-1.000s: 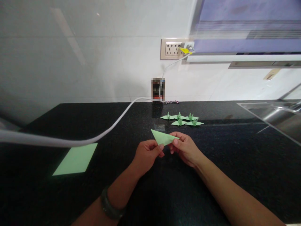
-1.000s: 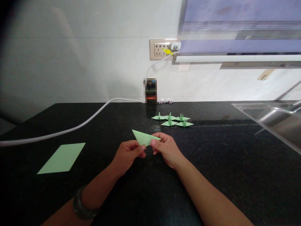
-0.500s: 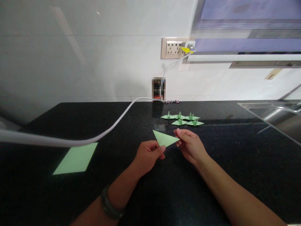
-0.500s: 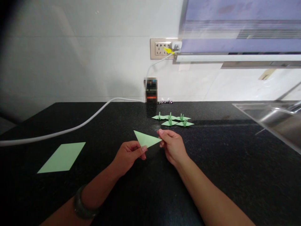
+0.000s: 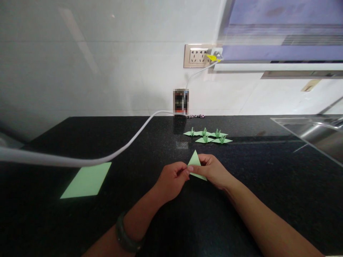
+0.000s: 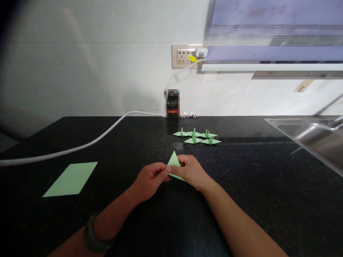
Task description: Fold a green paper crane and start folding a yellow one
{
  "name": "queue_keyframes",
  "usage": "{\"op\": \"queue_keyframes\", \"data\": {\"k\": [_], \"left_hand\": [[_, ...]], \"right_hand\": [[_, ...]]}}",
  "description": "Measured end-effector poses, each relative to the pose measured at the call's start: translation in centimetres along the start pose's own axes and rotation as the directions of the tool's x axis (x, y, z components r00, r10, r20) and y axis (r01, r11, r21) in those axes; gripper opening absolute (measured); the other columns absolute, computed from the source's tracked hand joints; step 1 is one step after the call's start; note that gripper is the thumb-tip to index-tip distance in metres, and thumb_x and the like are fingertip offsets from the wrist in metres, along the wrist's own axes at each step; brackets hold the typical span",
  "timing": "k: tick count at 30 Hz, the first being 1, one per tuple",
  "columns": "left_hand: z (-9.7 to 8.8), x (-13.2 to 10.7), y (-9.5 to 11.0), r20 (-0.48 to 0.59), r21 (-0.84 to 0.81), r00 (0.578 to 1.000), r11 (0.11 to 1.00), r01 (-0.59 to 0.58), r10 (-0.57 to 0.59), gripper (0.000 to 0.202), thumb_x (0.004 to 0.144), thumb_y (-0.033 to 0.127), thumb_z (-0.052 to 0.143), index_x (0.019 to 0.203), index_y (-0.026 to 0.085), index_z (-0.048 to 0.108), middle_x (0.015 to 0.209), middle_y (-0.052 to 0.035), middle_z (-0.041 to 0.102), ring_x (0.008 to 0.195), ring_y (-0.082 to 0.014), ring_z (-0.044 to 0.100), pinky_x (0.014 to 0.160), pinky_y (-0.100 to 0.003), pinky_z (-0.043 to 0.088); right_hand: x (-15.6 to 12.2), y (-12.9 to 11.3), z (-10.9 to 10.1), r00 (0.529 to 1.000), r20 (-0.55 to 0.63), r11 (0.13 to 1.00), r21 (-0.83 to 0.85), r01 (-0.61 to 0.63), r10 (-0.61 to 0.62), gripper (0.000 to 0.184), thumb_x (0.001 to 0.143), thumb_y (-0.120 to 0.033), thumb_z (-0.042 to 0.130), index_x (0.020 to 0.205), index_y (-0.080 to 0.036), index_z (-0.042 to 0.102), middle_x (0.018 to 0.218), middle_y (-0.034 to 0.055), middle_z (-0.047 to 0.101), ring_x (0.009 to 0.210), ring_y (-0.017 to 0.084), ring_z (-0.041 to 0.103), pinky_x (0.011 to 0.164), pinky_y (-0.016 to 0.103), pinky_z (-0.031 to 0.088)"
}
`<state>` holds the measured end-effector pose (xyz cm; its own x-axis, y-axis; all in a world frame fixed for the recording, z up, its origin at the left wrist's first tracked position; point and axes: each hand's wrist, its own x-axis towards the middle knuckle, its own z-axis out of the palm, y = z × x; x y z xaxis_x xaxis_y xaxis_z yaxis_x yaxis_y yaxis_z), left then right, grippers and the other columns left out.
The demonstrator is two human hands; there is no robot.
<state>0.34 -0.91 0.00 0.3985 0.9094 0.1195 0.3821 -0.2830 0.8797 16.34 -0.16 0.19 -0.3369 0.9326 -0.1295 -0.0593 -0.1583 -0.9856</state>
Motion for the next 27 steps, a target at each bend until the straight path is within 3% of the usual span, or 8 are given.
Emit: {"op": "queue_keyframes", "data": {"k": [8,12,14,19,23,27], "left_hand": [[-0.6,0.0,0.2,0.125,-0.096,0.992,0.995,0.029,-0.017,0.030,0.078,0.032,0.042,0.054,0.015,0.050,0.051,0.0025,0.046,0.051,-0.0088,0.041,0.052,-0.021,0.031],[-0.7,0.0,0.3,0.147,-0.155,0.988,0.985,0.077,-0.054,0.030,0.077,0.031,0.044,0.053,0.015,0.050,0.050,0.0028,0.046,0.049,-0.0083,0.040,0.051,-0.021,0.031],[-0.7,0.1,0.2,0.132,-0.190,0.989,0.978,0.087,-0.063,0.029,0.077,0.032,0.044,0.054,0.015,0.051,0.051,0.0021,0.049,0.050,-0.0086,0.043,0.052,-0.021,0.033],[-0.4,0.6,-0.3,0.017,-0.336,0.990,0.931,0.141,-0.144,0.025,0.075,0.035,0.049,0.062,0.015,0.054,0.055,0.0003,0.055,0.053,-0.0102,0.050,0.056,-0.023,0.040],[-0.5,0.9,-0.5,-0.090,-0.473,0.958,0.858,0.199,-0.272,0.022,0.070,0.036,0.057,0.070,0.014,0.057,0.057,-0.0003,0.057,0.054,-0.0106,0.053,0.057,-0.024,0.043],[-0.5,0.9,-0.7,-0.064,-0.635,0.947,0.745,0.205,-0.315,0.026,0.070,0.039,0.056,0.067,0.014,0.053,0.054,0.0018,0.053,0.049,-0.0079,0.048,0.052,-0.022,0.040]], "right_hand": [[0.5,0.4,-0.3,0.987,-0.158,0.989,0.143,0.038,-0.015,0.017,0.061,-0.028,0.070,0.062,-0.014,0.060,0.050,-0.0027,0.054,0.043,0.007,0.045,0.044,0.021,0.034],[1.0,0.0,-1.5,0.934,-0.344,0.966,0.198,0.166,-0.091,0.020,0.062,-0.030,0.069,0.060,-0.013,0.059,0.051,-0.0026,0.052,0.042,0.005,0.040,0.042,0.020,0.031],[1.1,-0.1,-1.7,0.920,-0.379,0.959,0.211,0.187,-0.096,0.020,0.065,-0.034,0.065,0.065,-0.014,0.060,0.056,-0.0022,0.053,0.043,0.005,0.039,0.041,0.019,0.030],[0.8,0.3,-1.1,0.990,-0.129,0.992,0.107,0.064,-0.050,0.023,0.069,-0.038,0.061,0.068,-0.015,0.060,0.053,-0.0023,0.052,0.043,0.006,0.039,0.042,0.020,0.029],[0.5,0.5,-0.5,0.981,-0.110,0.985,-0.082,0.150,-0.158,0.023,0.070,-0.035,0.061,0.061,-0.014,0.059,0.054,-0.0018,0.052,0.046,0.007,0.041,0.046,0.021,0.031],[0.6,0.6,-0.2,0.981,-0.076,0.981,-0.082,0.175,-0.181,0.024,0.073,-0.036,0.058,0.064,-0.014,0.058,0.052,-0.0021,0.051,0.047,0.007,0.042,0.047,0.021,0.032]]}}
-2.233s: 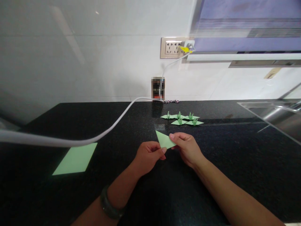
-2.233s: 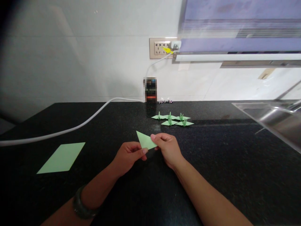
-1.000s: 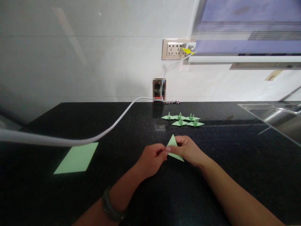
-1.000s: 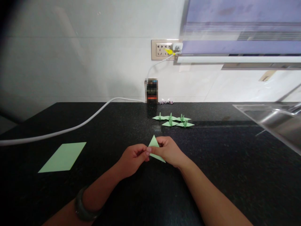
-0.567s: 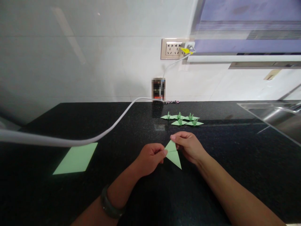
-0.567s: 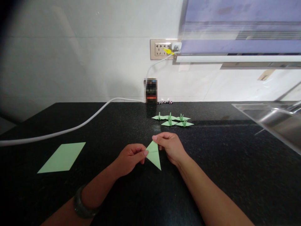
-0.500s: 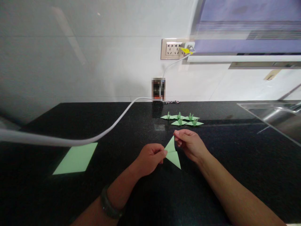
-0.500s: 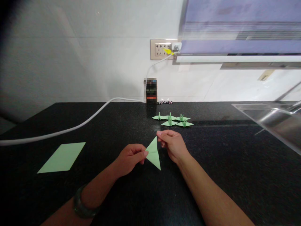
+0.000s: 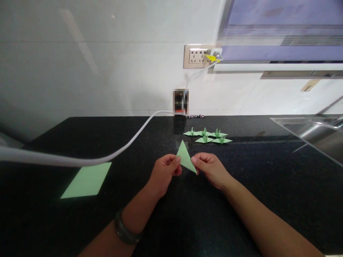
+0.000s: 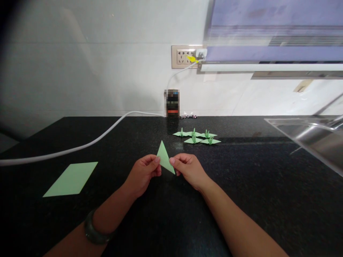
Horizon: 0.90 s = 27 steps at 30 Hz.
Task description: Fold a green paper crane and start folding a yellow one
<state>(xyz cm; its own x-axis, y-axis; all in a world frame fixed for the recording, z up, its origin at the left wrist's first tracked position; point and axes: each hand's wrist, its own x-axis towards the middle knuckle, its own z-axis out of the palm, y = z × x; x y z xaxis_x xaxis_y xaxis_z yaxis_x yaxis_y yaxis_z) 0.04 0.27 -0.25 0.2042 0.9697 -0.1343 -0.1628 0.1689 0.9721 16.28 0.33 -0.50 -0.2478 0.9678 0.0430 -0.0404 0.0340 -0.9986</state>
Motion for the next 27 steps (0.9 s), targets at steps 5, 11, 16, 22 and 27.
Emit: {"op": "queue_keyframes", "data": {"k": [5,11,16,22,27], "left_hand": [[0.19,-0.27,-0.34,0.123,-0.089,0.991,0.994,0.071,-0.060,0.031,0.075,0.044,0.049,0.067,0.014,0.051,0.053,0.0015,0.051,0.046,-0.0073,0.045,0.049,-0.021,0.037],[0.35,-0.30,-0.38,0.132,-0.080,0.989,0.993,0.082,-0.071,0.030,0.076,0.043,0.048,0.066,0.014,0.049,0.053,0.0019,0.050,0.046,-0.0072,0.045,0.048,-0.021,0.035],[0.29,-0.16,-0.61,0.122,-0.087,0.990,0.993,0.085,-0.074,0.031,0.075,0.044,0.048,0.066,0.015,0.049,0.051,0.0026,0.049,0.044,-0.0070,0.044,0.047,-0.021,0.034],[0.28,-0.17,-0.58,0.131,-0.112,0.988,0.989,0.093,-0.078,0.030,0.076,0.043,0.048,0.067,0.014,0.050,0.051,0.0026,0.049,0.044,-0.0071,0.044,0.048,-0.021,0.035],[0.26,-0.16,-0.54,0.137,-0.134,0.986,0.985,0.110,-0.091,0.029,0.075,0.043,0.048,0.069,0.014,0.050,0.051,0.0027,0.048,0.044,-0.0069,0.044,0.048,-0.021,0.035]], "right_hand": [[-0.16,0.19,0.37,0.997,0.073,0.993,0.121,-0.008,-0.001,0.020,0.074,-0.033,0.058,0.073,-0.013,0.060,0.058,-0.0014,0.054,0.049,0.007,0.044,0.048,0.021,0.034],[-0.31,0.25,0.39,0.994,0.109,0.988,0.153,-0.024,0.007,0.018,0.071,-0.031,0.062,0.077,-0.014,0.061,0.063,-0.0002,0.058,0.050,0.007,0.046,0.050,0.021,0.036],[-0.26,0.33,0.46,0.996,0.086,0.987,0.158,-0.027,0.014,0.018,0.070,-0.031,0.063,0.077,-0.014,0.062,0.063,-0.0002,0.059,0.050,0.007,0.048,0.050,0.021,0.037],[-0.23,0.47,0.43,0.997,0.064,0.984,0.171,-0.046,0.035,0.020,0.071,-0.034,0.061,0.077,-0.014,0.063,0.062,0.0002,0.060,0.051,0.008,0.050,0.051,0.022,0.040],[-0.21,0.41,0.47,0.998,0.067,0.986,0.166,-0.029,0.018,0.021,0.073,-0.034,0.059,0.075,-0.013,0.062,0.059,0.0000,0.058,0.052,0.008,0.049,0.051,0.022,0.039]]}}
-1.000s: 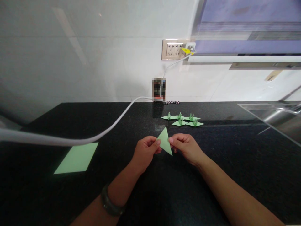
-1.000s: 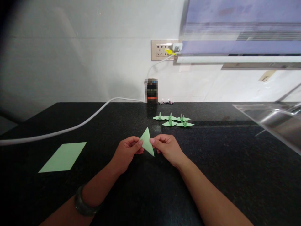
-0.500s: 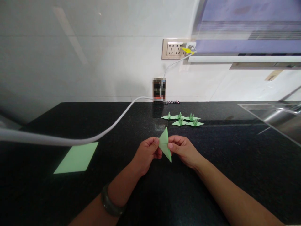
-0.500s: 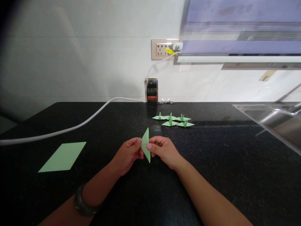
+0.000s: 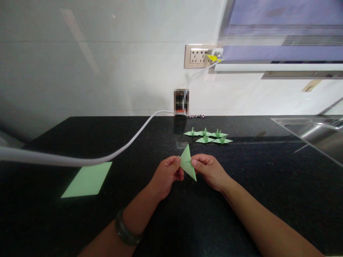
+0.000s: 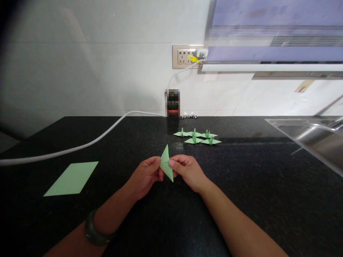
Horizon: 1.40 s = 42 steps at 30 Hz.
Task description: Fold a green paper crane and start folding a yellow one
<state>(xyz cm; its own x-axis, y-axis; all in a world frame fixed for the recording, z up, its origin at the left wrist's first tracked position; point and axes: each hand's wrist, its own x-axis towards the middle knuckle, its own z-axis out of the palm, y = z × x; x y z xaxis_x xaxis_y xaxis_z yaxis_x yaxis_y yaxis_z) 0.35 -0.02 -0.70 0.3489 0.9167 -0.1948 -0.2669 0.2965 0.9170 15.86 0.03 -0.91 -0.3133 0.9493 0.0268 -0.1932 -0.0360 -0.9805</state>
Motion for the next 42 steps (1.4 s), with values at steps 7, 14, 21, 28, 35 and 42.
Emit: {"op": "queue_keyframes", "data": {"k": [7,14,21,28,35,42], "left_hand": [[0.03,-0.03,-0.05,0.013,0.017,1.000,1.000,-0.012,0.011,0.030,0.076,0.043,0.048,0.068,0.014,0.050,0.052,0.0022,0.049,0.045,-0.0069,0.044,0.048,-0.021,0.035],[0.02,-0.08,0.09,0.010,0.028,1.000,1.000,0.003,-0.003,0.030,0.075,0.044,0.048,0.068,0.014,0.049,0.052,0.0023,0.049,0.045,-0.0072,0.044,0.049,-0.021,0.035],[0.02,0.01,-0.02,0.008,0.029,1.000,1.000,0.000,0.000,0.030,0.076,0.044,0.048,0.068,0.015,0.049,0.050,0.0027,0.048,0.044,-0.0072,0.044,0.047,-0.021,0.034],[0.01,-0.01,0.07,0.023,0.010,1.000,1.000,0.012,-0.012,0.030,0.075,0.044,0.048,0.069,0.014,0.049,0.050,0.0026,0.048,0.043,-0.0073,0.044,0.047,-0.021,0.034],[-0.05,-0.02,0.19,0.020,-0.043,1.000,0.999,0.014,-0.013,0.032,0.074,0.045,0.049,0.066,0.014,0.049,0.049,0.0027,0.047,0.043,-0.0070,0.043,0.047,-0.021,0.035],[-0.26,0.09,0.26,-0.070,0.024,0.996,0.998,-0.062,0.063,0.029,0.071,0.041,0.055,0.064,0.012,0.056,0.053,0.0005,0.051,0.049,-0.0076,0.046,0.051,-0.022,0.038]], "right_hand": [[-0.07,-0.14,0.05,1.000,0.019,1.000,-0.009,0.003,-0.003,0.022,0.073,-0.035,0.059,0.078,-0.013,0.062,0.062,0.0006,0.057,0.052,0.008,0.049,0.052,0.022,0.040],[-0.11,-0.18,0.03,1.000,0.029,1.000,-0.019,0.008,-0.008,0.020,0.073,-0.033,0.059,0.078,-0.013,0.061,0.063,0.0008,0.058,0.053,0.008,0.048,0.053,0.023,0.039],[-0.07,0.01,-0.04,0.999,0.038,1.000,-0.002,0.011,-0.011,0.020,0.072,-0.031,0.061,0.081,-0.014,0.062,0.063,0.0002,0.058,0.052,0.008,0.049,0.052,0.022,0.040],[-0.17,-0.19,0.09,0.999,0.050,1.000,-0.005,-0.001,0.001,0.021,0.072,-0.033,0.060,0.080,-0.013,0.061,0.064,0.0007,0.059,0.052,0.008,0.049,0.052,0.022,0.039],[-0.17,-0.21,0.03,1.000,0.021,0.999,-0.051,-0.009,0.010,0.025,0.077,-0.038,0.052,0.077,-0.014,0.060,0.063,0.0014,0.058,0.054,0.009,0.050,0.054,0.023,0.041],[0.04,-0.68,-0.10,0.999,-0.020,0.982,-0.184,0.041,-0.045,0.013,0.069,-0.026,0.059,0.077,-0.016,0.061,0.065,-0.0003,0.059,0.057,0.011,0.051,0.055,0.024,0.042]]}}
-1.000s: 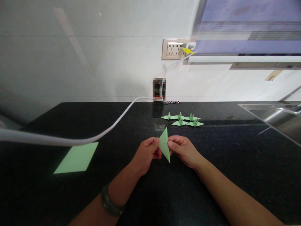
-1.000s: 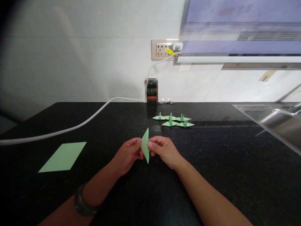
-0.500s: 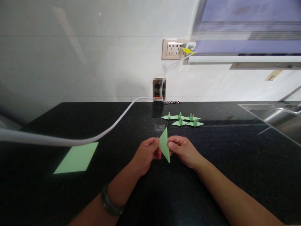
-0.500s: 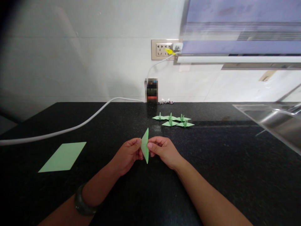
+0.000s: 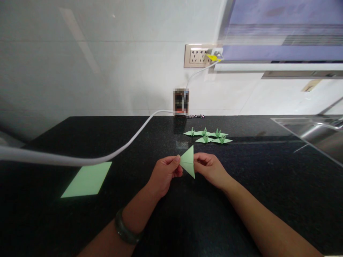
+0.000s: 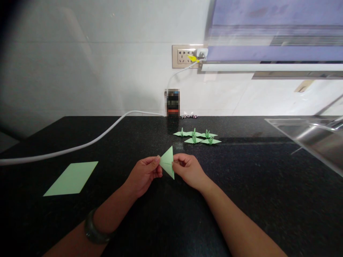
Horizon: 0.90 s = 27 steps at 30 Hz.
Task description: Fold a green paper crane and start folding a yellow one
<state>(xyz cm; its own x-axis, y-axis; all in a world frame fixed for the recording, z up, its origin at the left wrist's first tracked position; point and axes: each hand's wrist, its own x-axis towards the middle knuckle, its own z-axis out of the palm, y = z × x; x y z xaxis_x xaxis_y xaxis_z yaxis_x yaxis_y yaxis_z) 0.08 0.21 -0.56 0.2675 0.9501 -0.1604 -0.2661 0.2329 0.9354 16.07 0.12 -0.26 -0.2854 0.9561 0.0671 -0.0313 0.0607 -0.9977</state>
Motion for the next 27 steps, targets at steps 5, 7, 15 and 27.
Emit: {"op": "queue_keyframes", "data": {"k": [5,7,15,27], "left_hand": [[0.4,-0.4,-0.1,0.037,0.208,0.999,0.978,0.007,-0.015,0.029,0.070,0.039,0.057,0.072,0.011,0.064,0.056,-0.0033,0.058,0.052,-0.0109,0.052,0.056,-0.025,0.042],[0.7,-0.4,-0.2,0.057,0.250,0.998,0.968,0.010,-0.025,0.030,0.071,0.039,0.055,0.070,0.011,0.064,0.059,-0.0051,0.061,0.055,-0.0124,0.055,0.058,-0.026,0.043],[0.8,-0.2,0.2,-0.011,0.128,0.977,0.969,0.211,-0.211,0.039,0.070,0.048,0.051,0.062,0.010,0.057,0.055,-0.0052,0.059,0.047,-0.0107,0.053,0.050,-0.025,0.043],[0.6,-0.2,-0.2,0.022,0.164,0.969,0.957,0.238,-0.244,0.037,0.070,0.046,0.054,0.065,0.009,0.058,0.056,-0.0054,0.059,0.050,-0.0111,0.055,0.052,-0.024,0.043]], "right_hand": [[0.2,0.4,0.3,0.998,0.007,0.997,-0.035,-0.065,0.065,0.008,0.063,-0.016,0.060,0.071,-0.015,0.058,0.063,-0.0005,0.059,0.054,0.011,0.051,0.050,0.023,0.040],[0.4,0.7,0.4,0.998,-0.018,0.995,-0.078,-0.061,0.060,0.008,0.062,-0.014,0.060,0.069,-0.015,0.057,0.062,-0.0009,0.059,0.053,0.011,0.051,0.050,0.023,0.040],[0.3,1.6,-0.1,0.988,-0.128,0.955,-0.294,0.042,-0.083,0.010,0.065,-0.019,0.059,0.062,-0.017,0.050,0.055,-0.0036,0.048,0.048,0.009,0.042,0.044,0.020,0.033],[-0.2,0.3,0.2,0.974,0.052,0.777,-0.595,0.206,-0.219,0.017,0.063,-0.003,0.048,0.069,-0.017,0.056,0.064,-0.0004,0.056,0.059,0.011,0.050,0.054,0.022,0.036]]}}
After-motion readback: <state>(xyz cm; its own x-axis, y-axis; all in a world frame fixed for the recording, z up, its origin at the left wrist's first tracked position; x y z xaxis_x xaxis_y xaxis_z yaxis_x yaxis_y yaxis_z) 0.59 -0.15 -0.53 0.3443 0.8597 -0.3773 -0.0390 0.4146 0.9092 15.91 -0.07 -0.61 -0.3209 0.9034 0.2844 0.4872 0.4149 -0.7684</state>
